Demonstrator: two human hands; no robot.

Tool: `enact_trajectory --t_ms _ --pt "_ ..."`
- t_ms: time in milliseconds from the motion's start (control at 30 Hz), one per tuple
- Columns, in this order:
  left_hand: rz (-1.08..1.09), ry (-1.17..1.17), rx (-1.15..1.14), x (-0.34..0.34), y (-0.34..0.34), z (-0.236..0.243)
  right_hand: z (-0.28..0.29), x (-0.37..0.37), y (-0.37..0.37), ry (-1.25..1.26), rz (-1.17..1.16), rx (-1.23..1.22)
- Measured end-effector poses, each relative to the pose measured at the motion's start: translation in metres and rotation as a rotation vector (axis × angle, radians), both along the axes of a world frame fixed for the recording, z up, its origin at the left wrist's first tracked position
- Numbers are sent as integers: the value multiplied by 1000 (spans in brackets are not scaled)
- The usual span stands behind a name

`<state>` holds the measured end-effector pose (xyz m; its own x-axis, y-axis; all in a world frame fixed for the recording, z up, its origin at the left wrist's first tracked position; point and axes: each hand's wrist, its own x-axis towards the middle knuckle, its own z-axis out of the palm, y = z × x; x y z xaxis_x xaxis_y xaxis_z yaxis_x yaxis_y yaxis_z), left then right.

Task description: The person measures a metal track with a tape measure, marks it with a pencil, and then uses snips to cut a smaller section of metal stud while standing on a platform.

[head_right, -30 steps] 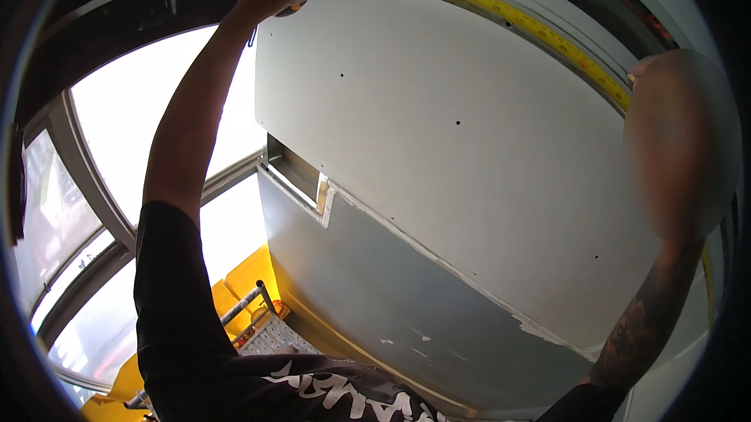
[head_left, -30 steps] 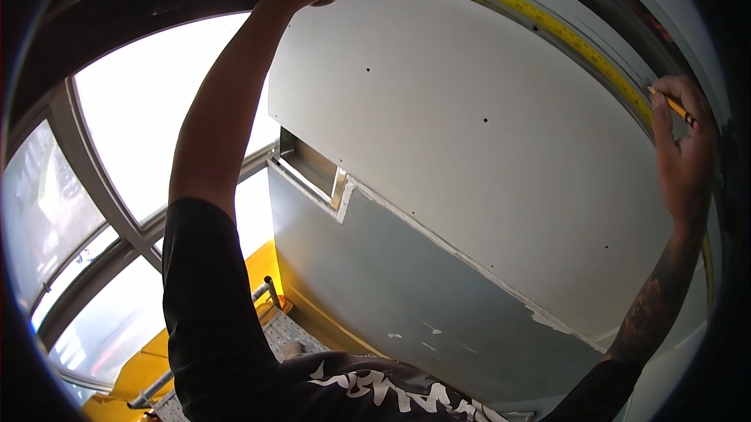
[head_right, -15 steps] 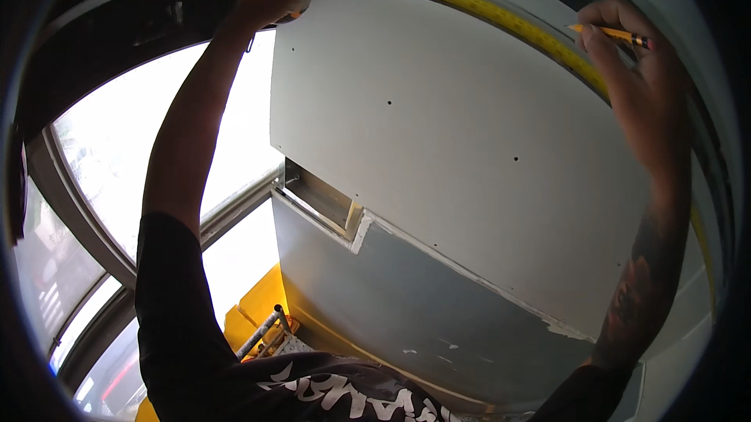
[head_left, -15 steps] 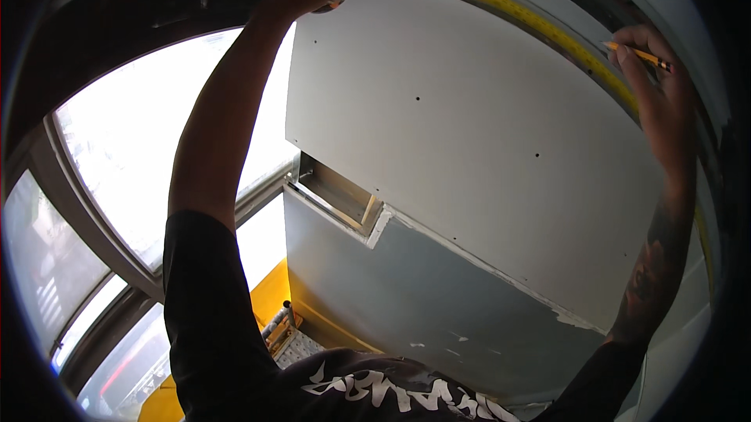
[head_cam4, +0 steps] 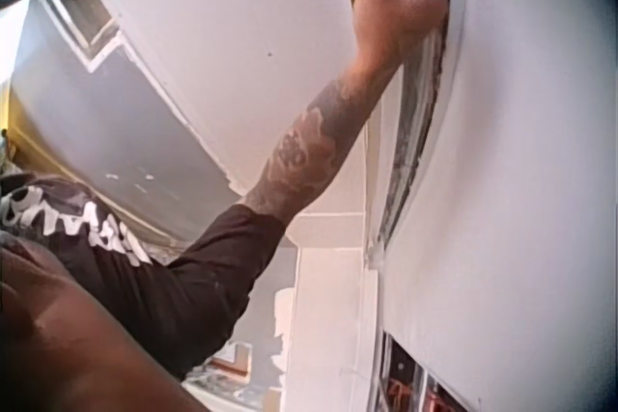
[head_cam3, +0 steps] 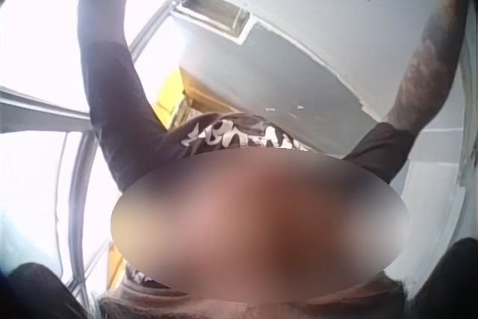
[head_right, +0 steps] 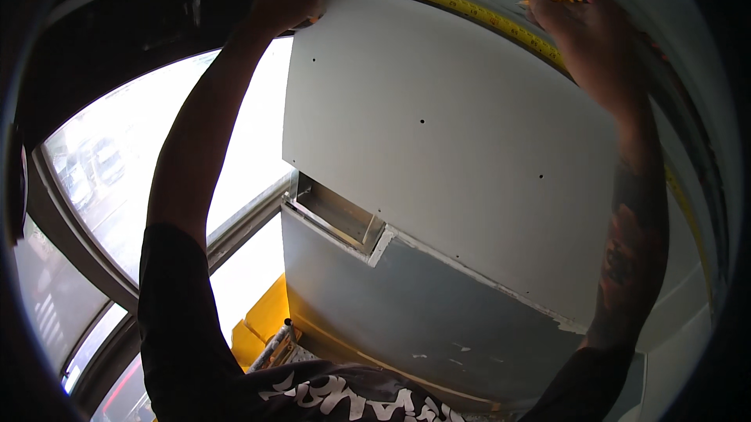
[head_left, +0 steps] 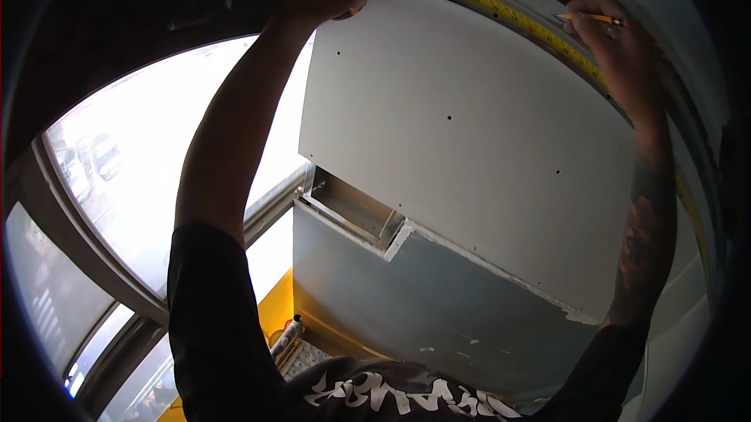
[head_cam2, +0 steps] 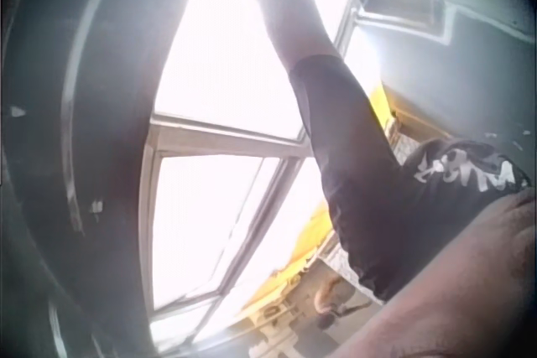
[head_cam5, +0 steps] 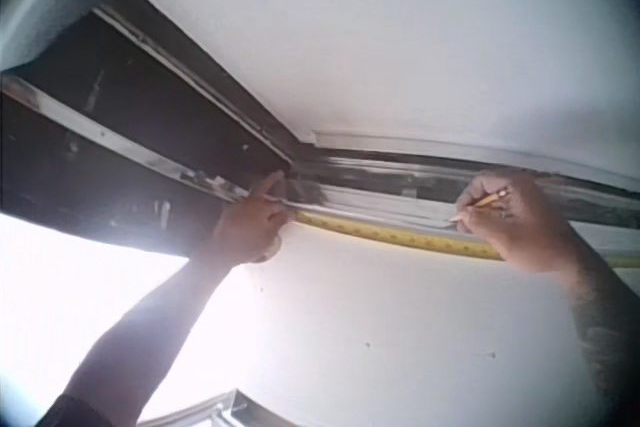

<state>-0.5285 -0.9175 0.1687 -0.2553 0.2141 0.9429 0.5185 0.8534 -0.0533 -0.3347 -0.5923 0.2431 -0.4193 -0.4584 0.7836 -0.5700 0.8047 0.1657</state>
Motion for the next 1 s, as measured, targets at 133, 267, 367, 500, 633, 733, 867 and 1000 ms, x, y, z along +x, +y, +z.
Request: enact_trajectory --t_ms 133,267,367,500,633,733,867,1000 --pt "-48 -40 35 9 -1 6 5 -14 -12 74 37 57" --pt "61 208 54 -14 1 0 5 -36 -24 88 65 10" --pt "76 204 67 -19 1 -4 6 -52 -35 15 109 -27" --pt "51 100 66 -11 0 0 8 -66 -50 59 145 56" --pt "61 72 56 -8 -1 2 9 -74 -63 40 129 60" --pt "74 54 42 -8 1 0 9 -78 -66 75 148 79" --pt "186 94 -51 -13 -3 -1 7 -77 -72 136 -19 113" --pt "212 447 -260 -17 -10 2 9 -83 -70 141 33 110"
